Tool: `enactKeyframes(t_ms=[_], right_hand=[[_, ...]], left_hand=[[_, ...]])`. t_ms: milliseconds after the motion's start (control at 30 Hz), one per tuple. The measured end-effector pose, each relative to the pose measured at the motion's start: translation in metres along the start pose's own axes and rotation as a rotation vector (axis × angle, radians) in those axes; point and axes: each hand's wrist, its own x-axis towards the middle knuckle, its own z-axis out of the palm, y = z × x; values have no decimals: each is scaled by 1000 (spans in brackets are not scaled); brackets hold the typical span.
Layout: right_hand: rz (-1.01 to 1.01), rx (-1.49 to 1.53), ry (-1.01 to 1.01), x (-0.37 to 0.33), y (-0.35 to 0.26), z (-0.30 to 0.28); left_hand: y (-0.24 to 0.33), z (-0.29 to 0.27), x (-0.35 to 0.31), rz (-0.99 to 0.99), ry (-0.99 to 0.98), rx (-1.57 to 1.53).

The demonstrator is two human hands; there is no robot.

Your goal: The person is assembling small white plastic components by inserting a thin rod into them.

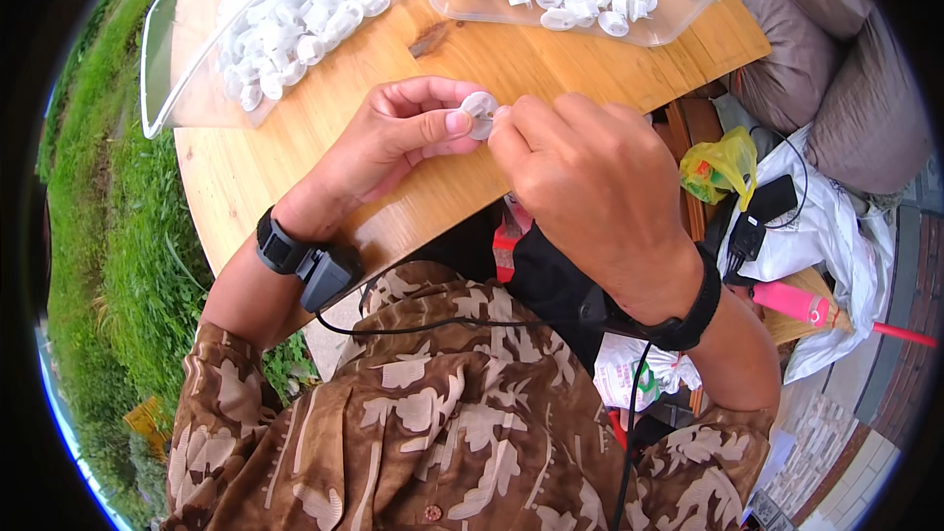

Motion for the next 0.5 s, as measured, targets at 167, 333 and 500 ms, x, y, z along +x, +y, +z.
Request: enactKeyframes(t_ms=[167, 333, 500], right_hand=[[43, 40, -121, 0, -3, -5], [99, 160, -170, -2, 5, -7], [245, 416, -86, -13, 11, -5]], left_hand=[[0, 1, 0, -3, -21, 29], [-2, -1, 1, -19, -32, 50], [-1, -2, 0, 9, -39, -46]])
